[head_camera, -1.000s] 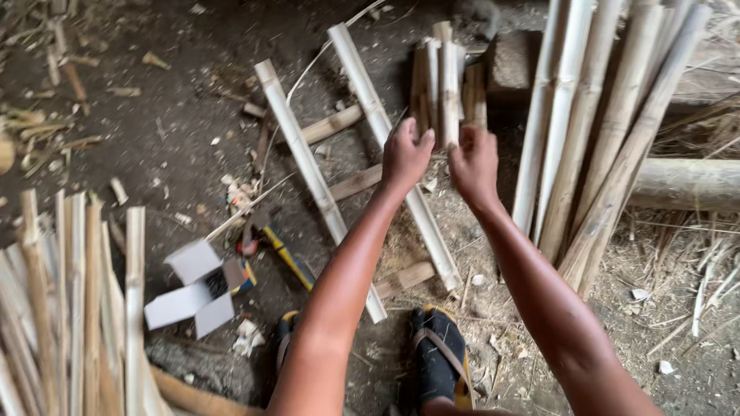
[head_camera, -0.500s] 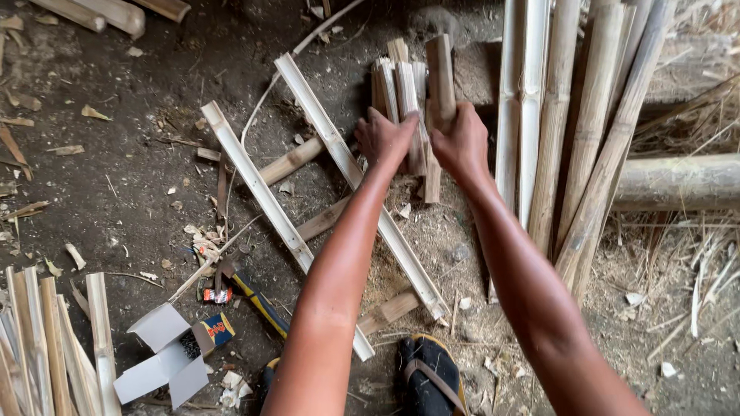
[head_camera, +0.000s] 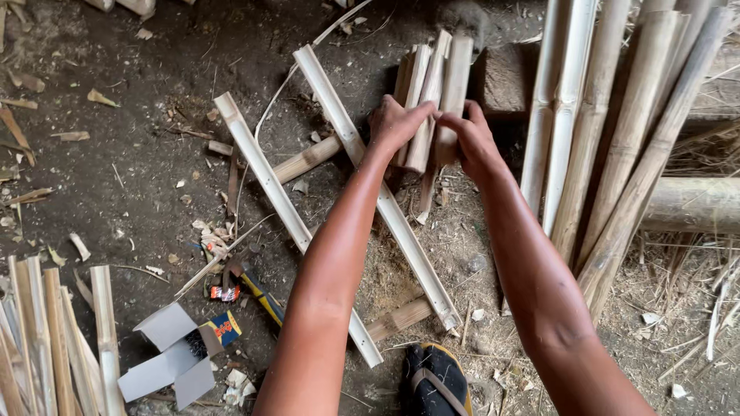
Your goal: The person assembles a wooden ladder-like frame by placing short wooden slats between two long side rails. They secure each slat by hammering nails into the joints using a hammer. The person works on the ground in a cluttered workshop area.
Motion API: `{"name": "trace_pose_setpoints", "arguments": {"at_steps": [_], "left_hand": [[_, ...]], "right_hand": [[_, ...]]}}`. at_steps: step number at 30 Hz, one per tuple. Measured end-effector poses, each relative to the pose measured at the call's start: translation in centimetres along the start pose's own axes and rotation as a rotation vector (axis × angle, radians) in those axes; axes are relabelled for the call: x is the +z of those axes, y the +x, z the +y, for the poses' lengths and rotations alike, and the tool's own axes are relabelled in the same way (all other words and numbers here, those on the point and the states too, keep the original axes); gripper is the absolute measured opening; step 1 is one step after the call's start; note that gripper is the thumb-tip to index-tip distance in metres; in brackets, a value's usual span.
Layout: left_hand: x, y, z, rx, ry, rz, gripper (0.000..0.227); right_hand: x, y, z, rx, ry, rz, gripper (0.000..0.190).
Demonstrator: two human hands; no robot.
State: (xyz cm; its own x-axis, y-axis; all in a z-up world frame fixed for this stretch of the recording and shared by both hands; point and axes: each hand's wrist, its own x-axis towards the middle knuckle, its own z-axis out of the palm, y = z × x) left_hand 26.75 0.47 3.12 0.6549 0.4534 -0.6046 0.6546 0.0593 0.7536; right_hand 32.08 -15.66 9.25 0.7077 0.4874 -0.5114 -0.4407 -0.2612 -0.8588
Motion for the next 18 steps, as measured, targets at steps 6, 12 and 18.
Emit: {"name": "trace_pose_setpoints", "arguments": {"at_steps": [6, 12, 18], "left_hand": [[-1.5, 0.8, -0.2, 0.04, 0.063, -0.092, 0.125], [-4.8, -4.4, -1.5, 0.231, -0.257, -0.064, 0.081], [-13.8, -12.7, -4.5, 0.363, -0.599, 0.082, 0.057]], "right_hand": [[-0.5, 1.2, 1.1, 0.209, 0.193, -0.165, 0.05], [3.4, 0.1, -0.6, -0.075, -0.125, -0.164, 0.058], [12.9, -7.6, -6.9, -0.35, -0.13, -0.565, 0.063]]}}
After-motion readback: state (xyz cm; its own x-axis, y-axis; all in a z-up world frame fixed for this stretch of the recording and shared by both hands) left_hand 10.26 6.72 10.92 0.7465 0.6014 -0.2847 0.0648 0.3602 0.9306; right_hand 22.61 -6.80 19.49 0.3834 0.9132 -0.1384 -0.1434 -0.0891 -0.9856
